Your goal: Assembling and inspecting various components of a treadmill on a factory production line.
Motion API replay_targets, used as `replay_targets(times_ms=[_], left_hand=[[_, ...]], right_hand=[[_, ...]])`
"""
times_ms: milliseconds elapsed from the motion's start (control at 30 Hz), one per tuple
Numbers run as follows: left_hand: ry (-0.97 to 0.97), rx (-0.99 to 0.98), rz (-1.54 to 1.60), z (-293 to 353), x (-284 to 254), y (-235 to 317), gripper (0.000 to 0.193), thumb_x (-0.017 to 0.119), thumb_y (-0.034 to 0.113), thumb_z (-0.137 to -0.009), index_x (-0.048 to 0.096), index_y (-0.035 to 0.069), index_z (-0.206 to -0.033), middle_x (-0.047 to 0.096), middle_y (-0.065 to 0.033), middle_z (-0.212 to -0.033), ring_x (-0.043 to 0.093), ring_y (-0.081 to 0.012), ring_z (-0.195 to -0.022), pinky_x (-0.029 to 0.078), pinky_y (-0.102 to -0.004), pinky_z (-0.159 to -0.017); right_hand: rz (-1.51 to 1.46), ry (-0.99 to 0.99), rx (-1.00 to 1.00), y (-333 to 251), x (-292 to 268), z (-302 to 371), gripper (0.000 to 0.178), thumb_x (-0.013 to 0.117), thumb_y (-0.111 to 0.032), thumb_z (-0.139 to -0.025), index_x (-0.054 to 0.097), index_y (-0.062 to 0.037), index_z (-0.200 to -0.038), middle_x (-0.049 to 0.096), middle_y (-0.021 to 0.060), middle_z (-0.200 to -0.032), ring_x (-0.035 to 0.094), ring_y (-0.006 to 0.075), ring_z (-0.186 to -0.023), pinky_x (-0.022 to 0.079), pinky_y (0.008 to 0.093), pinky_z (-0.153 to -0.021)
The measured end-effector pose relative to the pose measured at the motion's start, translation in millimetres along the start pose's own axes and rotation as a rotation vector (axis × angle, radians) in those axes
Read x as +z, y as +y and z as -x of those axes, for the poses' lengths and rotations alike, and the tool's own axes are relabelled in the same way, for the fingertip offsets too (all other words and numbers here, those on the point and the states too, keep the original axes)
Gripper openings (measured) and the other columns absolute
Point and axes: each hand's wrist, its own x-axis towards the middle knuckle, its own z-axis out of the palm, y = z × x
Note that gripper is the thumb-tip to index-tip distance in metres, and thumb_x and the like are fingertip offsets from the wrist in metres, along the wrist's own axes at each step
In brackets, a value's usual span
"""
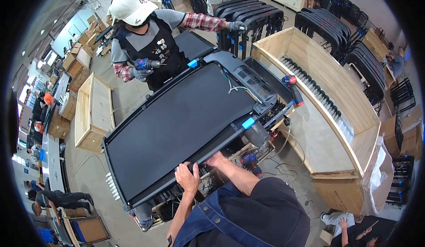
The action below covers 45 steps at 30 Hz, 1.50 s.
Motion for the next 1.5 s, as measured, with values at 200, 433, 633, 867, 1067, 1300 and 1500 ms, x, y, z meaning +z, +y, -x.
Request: replay_targets(times_ms=[200,433,633,867,1067,1300,1500], left_hand=[[0.002,-0.006,0.004,-1,-1,-2,0.027,0.070,0.029,-0.088,0.062,0.005,-0.099,0.061,-0.0097,-0.094,0.059,-0.0314,-0.091,0.044,-0.0429,-0.078],[0.029,0.013,-0.006,0,3,-3,0.029,0.072,0.032,-0.086,0.062,0.008,-0.099,0.059,-0.0083,-0.091,0.058,-0.0293,-0.090,0.043,-0.0415,-0.076],[0.024,0.008,-0.006,1,3,-4,0.030,0.073,0.032,-0.085,0.062,0.008,-0.099,0.059,-0.0084,-0.091,0.058,-0.0291,-0.089,0.043,-0.0415,-0.076],[0.022,0.003,-0.010,0,3,-4,0.030,0.073,0.032,-0.085,0.062,0.008,-0.099,0.060,-0.0083,-0.091,0.058,-0.0293,-0.089,0.042,-0.0415,-0.075],[0.021,-0.023,0.021,-4,-2,0,0.027,0.072,0.027,-0.086,0.061,0.006,-0.098,0.060,-0.0097,-0.093,0.058,-0.0314,-0.090,0.042,-0.0429,-0.076],[0.038,-0.018,0.035,-6,-5,3,0.027,0.073,0.029,-0.086,0.061,0.007,-0.095,0.057,-0.0104,-0.092,0.055,-0.0316,-0.089,0.041,-0.0429,-0.076],[0.037,-0.069,0.056,-5,-8,4,0.023,0.072,0.030,-0.087,0.064,0.009,-0.092,0.055,-0.0103,-0.092,0.055,-0.0321,-0.090,0.043,-0.0439,-0.077]], right_hand=[[0.017,-0.003,-0.017,2,18,11,0.037,0.056,-0.043,-0.097,0.066,-0.0118,-0.115,0.070,0.0061,-0.114,0.066,0.0256,-0.105,0.054,0.0482,-0.092],[0.023,-0.049,-0.005,-2,8,8,0.040,0.055,-0.044,-0.097,0.065,-0.0116,-0.119,0.069,0.0070,-0.118,0.066,0.0270,-0.107,0.053,0.0493,-0.094],[0.040,-0.067,0.013,-2,1,6,0.043,0.052,-0.045,-0.098,0.063,-0.0123,-0.123,0.068,0.0076,-0.123,0.064,0.0283,-0.112,0.051,0.0520,-0.097],[-0.002,-0.006,0.020,-3,-4,2,0.043,0.052,-0.044,-0.098,0.063,-0.0115,-0.125,0.067,0.0083,-0.125,0.063,0.0294,-0.115,0.050,0.0524,-0.098],[0.022,-0.050,0.052,-4,0,1,0.046,0.051,-0.046,-0.099,0.062,-0.0117,-0.127,0.066,0.0078,-0.127,0.062,0.0286,-0.117,0.049,0.0504,-0.099],[-0.023,-0.069,0.072,-3,3,5,0.049,0.049,-0.049,-0.099,0.062,-0.0115,-0.128,0.066,0.0065,-0.127,0.061,0.0269,-0.116,0.049,0.0484,-0.099],[-0.054,-0.079,0.085,-2,0,-3,0.047,0.051,-0.047,-0.097,0.064,-0.0109,-0.123,0.067,0.0091,-0.125,0.060,0.0300,-0.117,0.046,0.0504,-0.103]])
